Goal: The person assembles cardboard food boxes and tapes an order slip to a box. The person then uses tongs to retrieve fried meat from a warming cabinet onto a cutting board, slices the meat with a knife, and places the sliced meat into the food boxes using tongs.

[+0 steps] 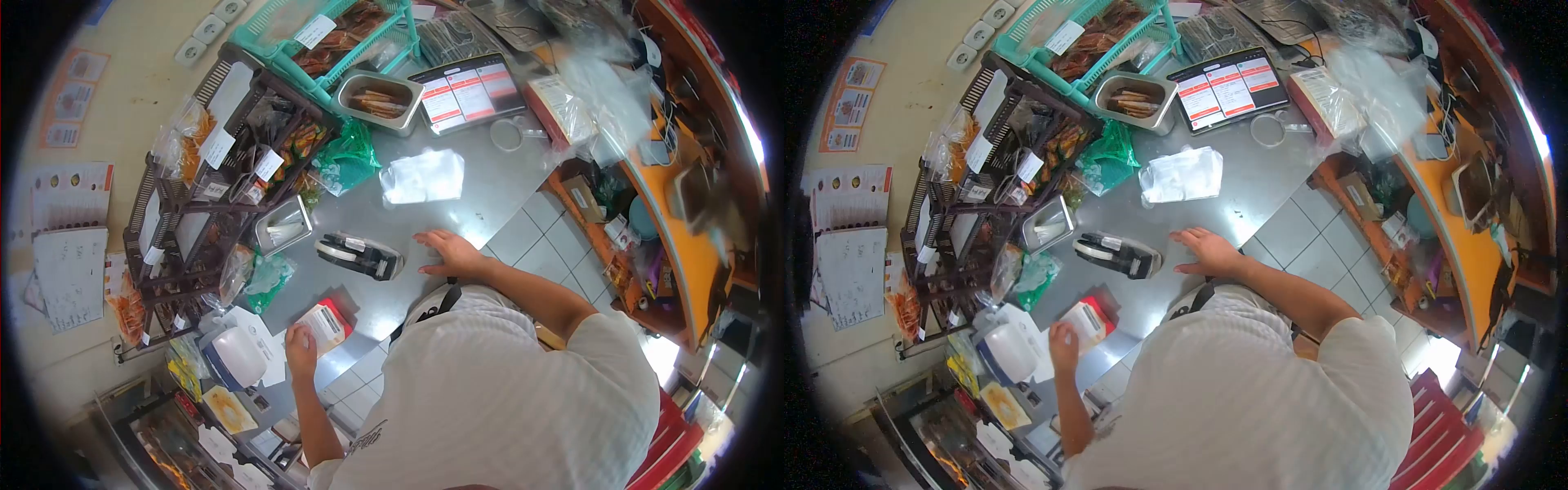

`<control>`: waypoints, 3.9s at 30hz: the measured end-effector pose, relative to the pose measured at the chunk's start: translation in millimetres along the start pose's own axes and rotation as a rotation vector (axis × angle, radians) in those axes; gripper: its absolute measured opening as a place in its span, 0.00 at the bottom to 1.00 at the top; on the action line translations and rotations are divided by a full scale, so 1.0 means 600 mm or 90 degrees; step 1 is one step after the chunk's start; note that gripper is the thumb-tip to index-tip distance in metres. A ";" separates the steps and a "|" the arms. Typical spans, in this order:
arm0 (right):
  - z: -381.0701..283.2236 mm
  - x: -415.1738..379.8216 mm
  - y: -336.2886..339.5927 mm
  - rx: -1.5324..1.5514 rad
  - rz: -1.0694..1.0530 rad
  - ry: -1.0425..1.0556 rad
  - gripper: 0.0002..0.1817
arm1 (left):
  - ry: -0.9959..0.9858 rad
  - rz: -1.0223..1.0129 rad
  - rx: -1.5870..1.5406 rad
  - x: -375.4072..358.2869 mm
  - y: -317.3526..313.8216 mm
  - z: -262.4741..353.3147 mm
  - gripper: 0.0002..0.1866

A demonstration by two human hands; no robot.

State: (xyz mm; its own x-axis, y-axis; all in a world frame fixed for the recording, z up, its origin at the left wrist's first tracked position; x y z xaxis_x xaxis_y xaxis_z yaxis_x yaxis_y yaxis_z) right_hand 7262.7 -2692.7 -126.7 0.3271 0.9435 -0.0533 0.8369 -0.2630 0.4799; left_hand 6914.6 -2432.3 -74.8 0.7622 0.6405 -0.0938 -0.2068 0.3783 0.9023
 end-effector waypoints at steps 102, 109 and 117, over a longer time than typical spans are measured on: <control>-0.194 0.184 -0.385 0.009 -0.223 -0.123 0.12 | -0.007 0.176 -0.088 -0.069 -0.049 -0.024 0.16; -0.157 0.169 -0.395 0.280 -0.311 -0.142 0.06 | -0.076 0.200 -0.090 -0.081 -0.051 -0.033 0.13; -0.139 0.165 -0.409 0.264 -0.264 -0.130 0.07 | -0.083 0.195 -0.118 -0.083 -0.047 -0.036 0.16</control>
State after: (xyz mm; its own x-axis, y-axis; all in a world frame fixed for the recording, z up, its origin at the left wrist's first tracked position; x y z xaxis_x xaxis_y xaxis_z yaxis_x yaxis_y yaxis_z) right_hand 7052.9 -2517.8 -176.8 -0.0192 0.9368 -0.3495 0.9997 0.0226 0.0057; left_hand 6869.1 -2460.5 -104.7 0.7170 0.6570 0.2332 -0.5353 0.3046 0.7878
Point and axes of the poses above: each hand's wrist, its own x-axis towards the middle knuckle, its own y-axis out of the back of the hand, z = x × y, the point moved 4 cm from there along x, towards the middle knuckle, and after that the axes turned 2 degrees about y, right-handed, at the moved point
